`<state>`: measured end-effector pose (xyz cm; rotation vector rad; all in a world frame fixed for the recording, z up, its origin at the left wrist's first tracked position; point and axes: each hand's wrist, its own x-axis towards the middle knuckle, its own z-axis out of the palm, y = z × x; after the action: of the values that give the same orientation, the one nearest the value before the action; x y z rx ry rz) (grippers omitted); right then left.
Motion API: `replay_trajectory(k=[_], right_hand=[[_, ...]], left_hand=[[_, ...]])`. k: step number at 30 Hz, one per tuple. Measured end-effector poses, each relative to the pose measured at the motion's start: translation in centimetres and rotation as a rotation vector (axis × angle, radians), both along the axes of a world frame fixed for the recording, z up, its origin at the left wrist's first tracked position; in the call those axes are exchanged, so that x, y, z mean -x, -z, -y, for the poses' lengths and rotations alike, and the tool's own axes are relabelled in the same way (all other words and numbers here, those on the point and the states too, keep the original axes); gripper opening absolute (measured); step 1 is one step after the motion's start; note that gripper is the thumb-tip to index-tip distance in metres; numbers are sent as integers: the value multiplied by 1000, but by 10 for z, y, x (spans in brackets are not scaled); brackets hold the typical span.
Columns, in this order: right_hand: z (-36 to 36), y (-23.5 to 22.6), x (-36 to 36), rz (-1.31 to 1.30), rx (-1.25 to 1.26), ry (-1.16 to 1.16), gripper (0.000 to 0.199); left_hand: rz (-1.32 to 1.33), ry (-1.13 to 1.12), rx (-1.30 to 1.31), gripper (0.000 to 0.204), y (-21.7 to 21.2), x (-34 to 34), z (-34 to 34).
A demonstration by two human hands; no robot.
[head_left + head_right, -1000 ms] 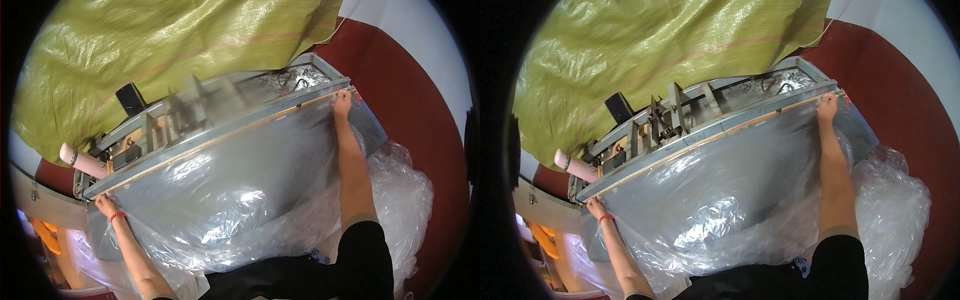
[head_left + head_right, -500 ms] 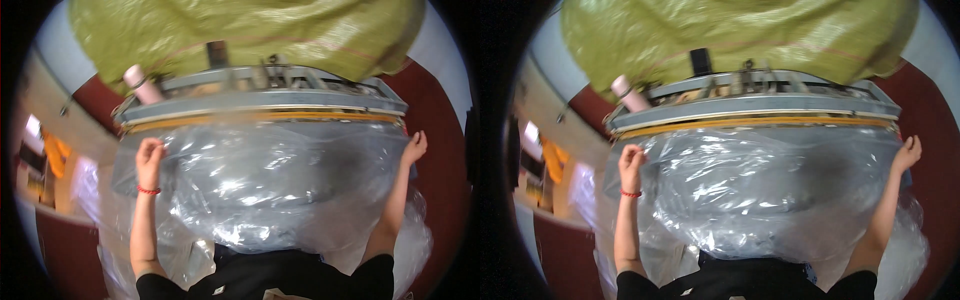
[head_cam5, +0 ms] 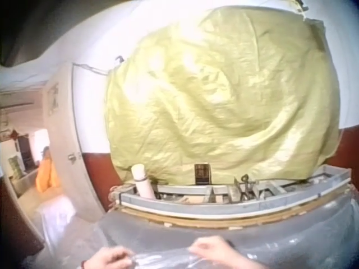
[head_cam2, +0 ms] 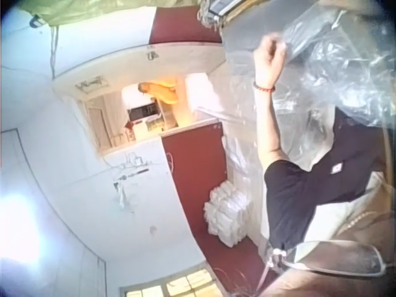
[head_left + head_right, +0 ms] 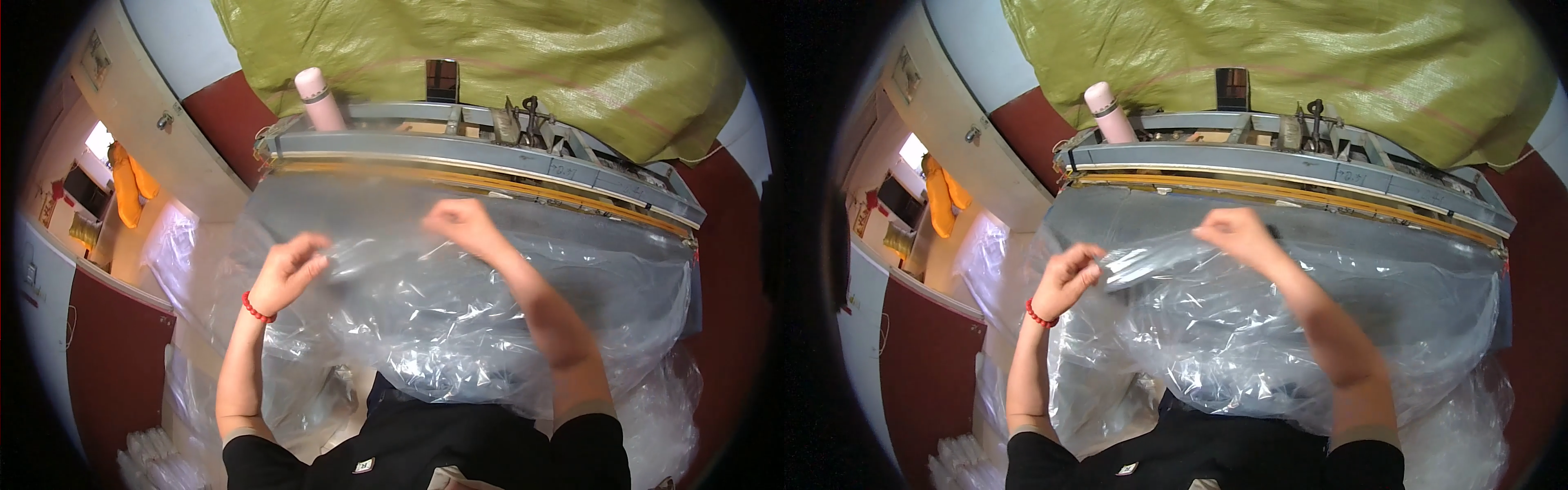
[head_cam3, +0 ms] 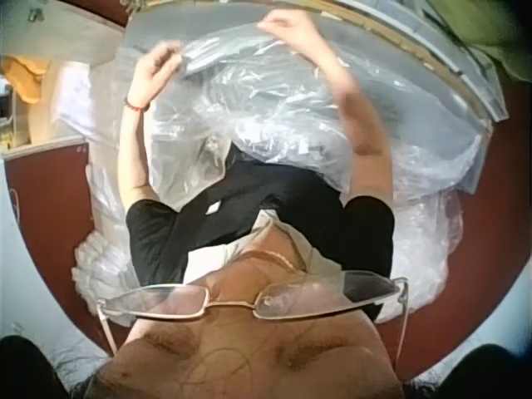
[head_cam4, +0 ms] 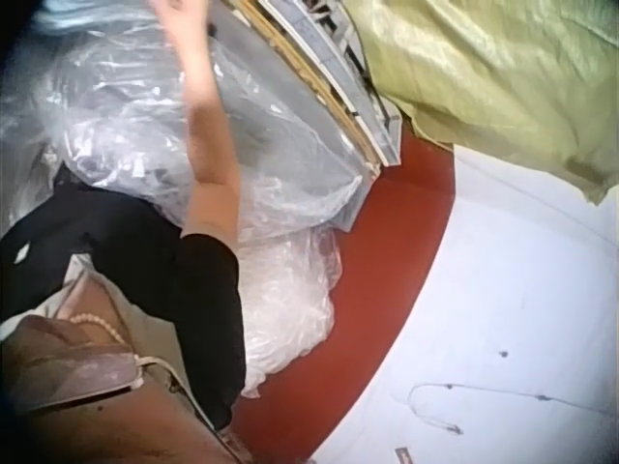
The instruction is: The person repeatedly pulls and aligns plastic film over a work surface, presses the sealing bar down to heat seal the sheets, and smooths out the plastic by hand.
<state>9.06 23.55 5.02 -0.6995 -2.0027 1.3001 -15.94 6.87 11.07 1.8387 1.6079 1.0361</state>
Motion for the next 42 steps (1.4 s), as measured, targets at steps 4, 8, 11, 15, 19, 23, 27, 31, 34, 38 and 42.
replay_trajectory(k=[4, 8, 11, 15, 19, 23, 27, 31, 34, 38, 42], right_hand=[[-40, 52, -113, 89, -111, 505, 16], [-36, 70, -328, 422, -239, 1121, 23], [24, 80, -523, 584, -310, 1527, 26], [135, 55, -669, 959, -19, 2015, 45], [153, 43, -679, 790, -24, 1989, 47], [127, 52, -674, 889, -131, 1975, 48], [69, 65, -615, 704, -106, 1912, 38], [59, 73, -623, 872, -5, 1845, 30], [27, 60, -548, 1126, 88, 1992, 29], [15, 70, -561, 1136, 96, 2040, 25], [22, 57, -568, 1190, 143, 2082, 27]], left_hand=[[18, 201, 552, 16, 57, 11, 32], [-87, 482, 718, 15, 121, 20, 67], [-174, 462, 862, 20, 154, 79, 73], [-183, 4, 991, 20, 135, 208, 52], [-642, -619, -69, 8, 36, 255, -9], [-445, -845, -769, 16, 10, 141, -97], [-183, -730, -214, 67, 111, 207, -118], [-445, -877, -2, 90, 188, 221, -143], [-514, -948, -149, 82, 182, 294, -121], [-666, -1396, 57, 76, 179, 309, -129], [-965, -1194, -505, 54, 157, 254, -149]])
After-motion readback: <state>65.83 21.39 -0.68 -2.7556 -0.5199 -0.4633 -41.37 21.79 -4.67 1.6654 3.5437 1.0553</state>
